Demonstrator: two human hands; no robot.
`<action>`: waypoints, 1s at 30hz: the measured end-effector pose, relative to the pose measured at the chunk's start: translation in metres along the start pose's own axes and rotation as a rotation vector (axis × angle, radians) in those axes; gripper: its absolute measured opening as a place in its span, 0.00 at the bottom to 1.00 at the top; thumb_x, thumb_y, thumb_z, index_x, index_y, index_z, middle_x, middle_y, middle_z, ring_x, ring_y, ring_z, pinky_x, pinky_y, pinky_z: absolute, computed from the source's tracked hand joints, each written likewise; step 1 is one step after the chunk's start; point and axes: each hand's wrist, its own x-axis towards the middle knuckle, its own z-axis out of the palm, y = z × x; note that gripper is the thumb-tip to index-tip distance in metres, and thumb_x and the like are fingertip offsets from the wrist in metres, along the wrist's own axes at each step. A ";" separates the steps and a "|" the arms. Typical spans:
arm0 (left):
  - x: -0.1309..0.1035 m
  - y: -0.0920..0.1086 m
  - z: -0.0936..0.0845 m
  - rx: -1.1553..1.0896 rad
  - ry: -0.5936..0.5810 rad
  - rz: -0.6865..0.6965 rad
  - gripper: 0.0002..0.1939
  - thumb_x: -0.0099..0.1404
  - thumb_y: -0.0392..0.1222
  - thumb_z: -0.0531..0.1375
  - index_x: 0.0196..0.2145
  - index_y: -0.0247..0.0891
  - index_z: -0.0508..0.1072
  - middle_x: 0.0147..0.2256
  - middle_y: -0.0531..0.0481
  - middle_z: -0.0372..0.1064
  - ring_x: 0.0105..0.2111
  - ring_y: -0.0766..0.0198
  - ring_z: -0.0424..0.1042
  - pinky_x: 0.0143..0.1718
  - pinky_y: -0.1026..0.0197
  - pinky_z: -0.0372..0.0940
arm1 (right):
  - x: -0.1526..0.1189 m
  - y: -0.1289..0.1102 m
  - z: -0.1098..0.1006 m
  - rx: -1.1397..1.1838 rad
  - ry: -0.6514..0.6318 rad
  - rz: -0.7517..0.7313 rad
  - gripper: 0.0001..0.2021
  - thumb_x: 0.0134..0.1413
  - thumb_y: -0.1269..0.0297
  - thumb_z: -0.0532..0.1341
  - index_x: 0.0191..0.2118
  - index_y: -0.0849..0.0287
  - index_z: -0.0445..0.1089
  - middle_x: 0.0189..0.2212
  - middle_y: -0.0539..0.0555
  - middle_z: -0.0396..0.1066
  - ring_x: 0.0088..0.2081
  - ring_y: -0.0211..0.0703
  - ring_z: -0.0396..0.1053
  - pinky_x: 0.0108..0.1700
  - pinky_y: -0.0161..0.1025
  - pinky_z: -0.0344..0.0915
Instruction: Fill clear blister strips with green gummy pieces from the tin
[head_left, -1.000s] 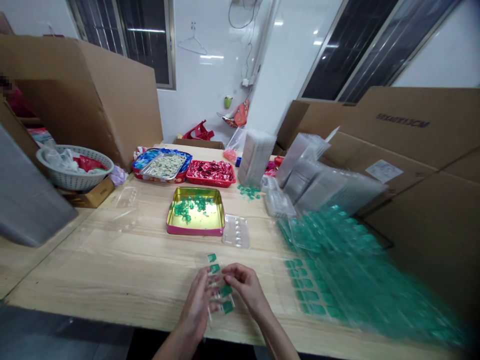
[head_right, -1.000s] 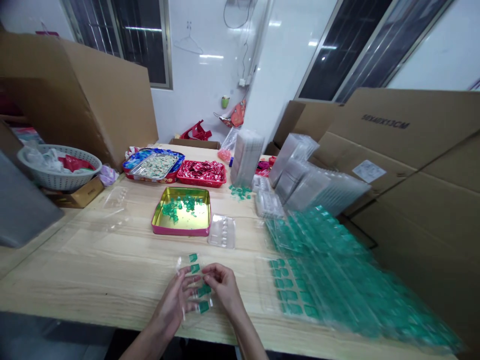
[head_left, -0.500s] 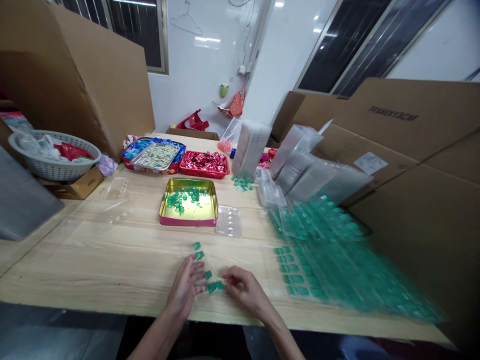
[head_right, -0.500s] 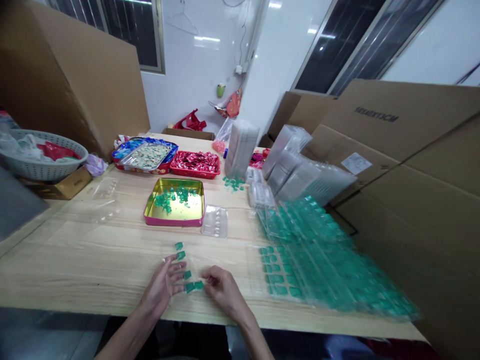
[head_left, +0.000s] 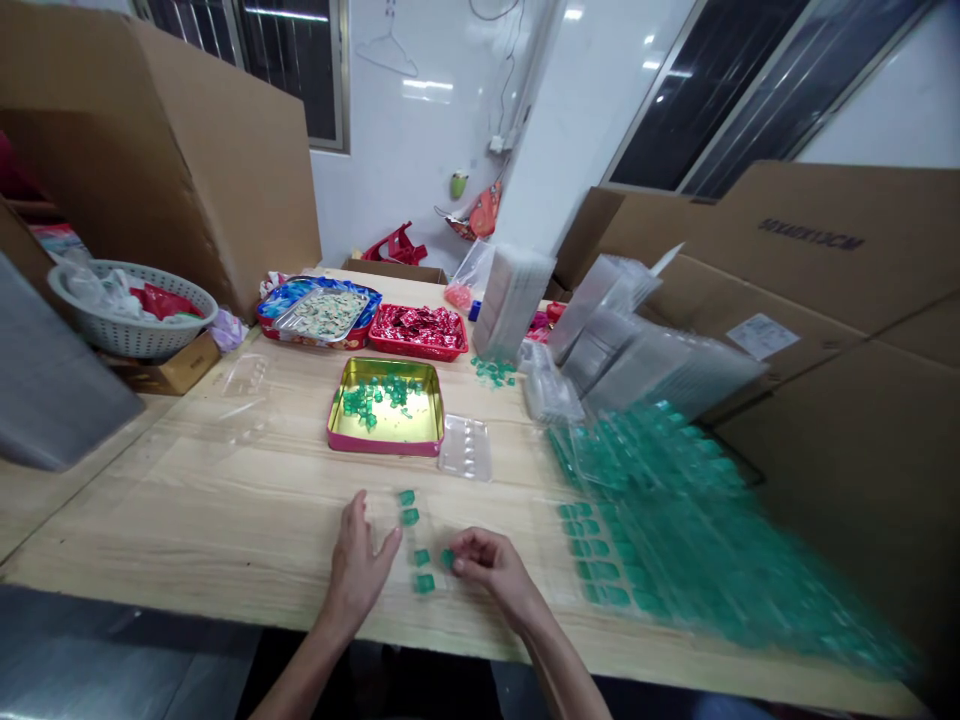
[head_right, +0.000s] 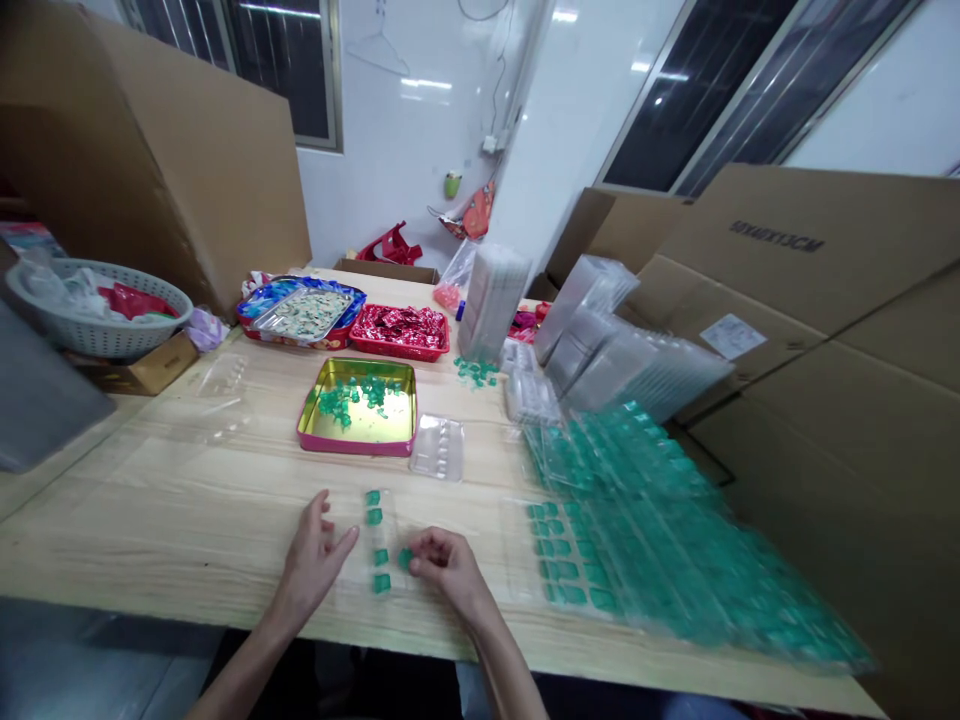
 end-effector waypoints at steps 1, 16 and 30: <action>0.001 0.000 -0.003 0.058 0.062 0.124 0.26 0.48 0.44 0.63 0.46 0.40 0.64 0.45 0.42 0.60 0.46 0.50 0.61 0.49 0.49 0.57 | 0.002 0.001 0.001 0.058 0.011 -0.003 0.10 0.36 0.65 0.67 0.29 0.60 0.69 0.22 0.48 0.68 0.25 0.36 0.65 0.30 0.33 0.61; -0.010 -0.027 -0.007 0.331 -0.204 0.337 0.08 0.51 0.33 0.57 0.27 0.44 0.73 0.36 0.44 0.69 0.47 0.46 0.58 0.51 0.45 0.47 | 0.034 -0.006 0.034 -0.675 -0.001 -0.371 0.11 0.42 0.79 0.54 0.30 0.59 0.69 0.27 0.50 0.67 0.29 0.38 0.65 0.34 0.33 0.61; -0.009 -0.023 -0.011 0.514 -0.201 0.333 0.06 0.52 0.34 0.56 0.26 0.42 0.72 0.31 0.47 0.70 0.40 0.51 0.64 0.46 0.47 0.51 | 0.016 -0.003 0.027 -0.837 0.006 -0.485 0.11 0.53 0.74 0.50 0.37 0.59 0.67 0.34 0.55 0.67 0.34 0.39 0.66 0.36 0.33 0.62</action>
